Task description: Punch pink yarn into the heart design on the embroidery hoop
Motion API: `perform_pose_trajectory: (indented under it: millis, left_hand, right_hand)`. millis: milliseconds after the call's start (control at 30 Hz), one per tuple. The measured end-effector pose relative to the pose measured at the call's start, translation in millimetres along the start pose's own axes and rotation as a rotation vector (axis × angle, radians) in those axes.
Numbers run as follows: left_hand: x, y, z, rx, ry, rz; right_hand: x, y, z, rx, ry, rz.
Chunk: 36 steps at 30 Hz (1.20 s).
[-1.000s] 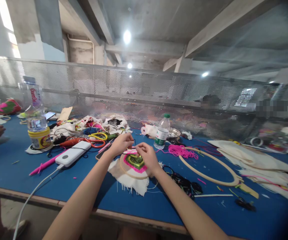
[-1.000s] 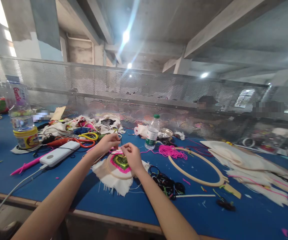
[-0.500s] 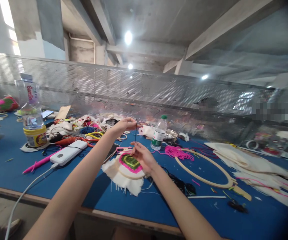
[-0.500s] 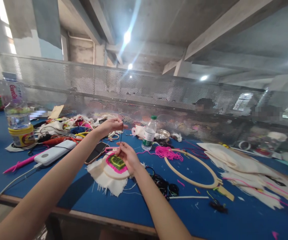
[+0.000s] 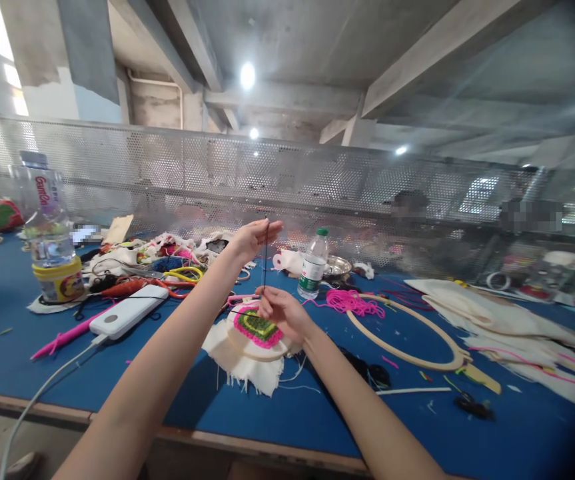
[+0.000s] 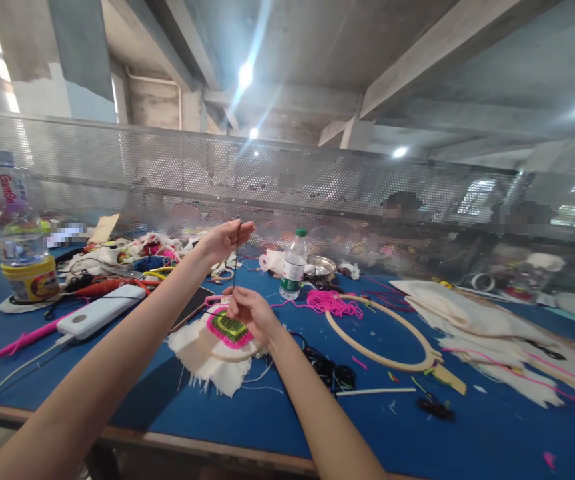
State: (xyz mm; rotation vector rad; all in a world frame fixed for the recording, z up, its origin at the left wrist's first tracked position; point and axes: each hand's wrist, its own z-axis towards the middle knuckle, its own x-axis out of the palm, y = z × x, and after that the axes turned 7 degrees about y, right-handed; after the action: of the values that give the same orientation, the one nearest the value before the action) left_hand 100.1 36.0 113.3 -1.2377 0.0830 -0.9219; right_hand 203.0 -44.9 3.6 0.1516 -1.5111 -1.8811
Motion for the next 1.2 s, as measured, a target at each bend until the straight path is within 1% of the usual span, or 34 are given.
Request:
perform_pose_trajectory:
  millis: [200, 333, 433, 533, 633, 700, 800, 867, 933, 1000, 1067, 1100, 1133, 1167, 1200]
  left_hand:
    - [-5.2, -2, -3, -0.033, -0.049, -0.004]
    - [-8.5, -2, -5, -0.054, -0.072, 0.001]
    - [-11.9, -1, -5, -0.103, -0.103, -0.011]
    - [-16.5, 2, -4, -0.132, -0.154, -0.025]
    - [-22.5, 4, -6, -0.121, -0.218, -0.013]
    - [-27.7, 5, -8, -0.109, -0.239, 0.021]
    - [-38.7, 7, -15, -0.082, -0.219, 0.092]
    - [-48.9, 11, -21, -0.064, -0.174, 0.152]
    - [-60.7, 21, -29, -0.070, -0.133, 0.262]
    - [-72.6, 34, -40, -0.120, -0.140, 0.486]
    - [-81.9, 47, -52, -0.202, -0.144, 0.855]
    - [-84.8, 53, -58, -0.275, -0.092, 1.077]
    - [-86.4, 58, -63, -0.349, -0.075, 1.287]
    - [-86.6, 61, -67, -0.377, -0.093, 1.435]
    - [-85.7, 64, -70, -0.394, -0.111, 1.509]
  right_hand:
    - [5, 5, -4, 0.024, 0.059, -0.014]
    - [7, 6, -4, 0.041, 0.060, -0.043]
    - [5, 3, -2, 0.054, 0.047, -0.032]
    - [1, 1, 0, 0.066, 0.008, -0.001]
    - [-1, 4, 1, 0.087, -0.068, 0.003]
    - [-1, 7, 0, 0.108, -0.116, -0.009]
    - [0, 12, -1, 0.134, -0.164, -0.026]
    - [-1, 14, -1, 0.170, -0.172, -0.038]
    - [-2, 14, -1, 0.209, -0.164, -0.062]
    - [-5, 13, -1, 0.229, -0.171, -0.095]
    - [-8, 12, -1, 0.212, -0.194, -0.114]
    - [-10, 11, 0, 0.195, -0.201, -0.118]
    - [-12, 10, 0, 0.174, -0.200, -0.118]
    - [-14, 9, 0, 0.155, -0.195, -0.116]
    - [-15, 9, 1, 0.143, -0.197, -0.113]
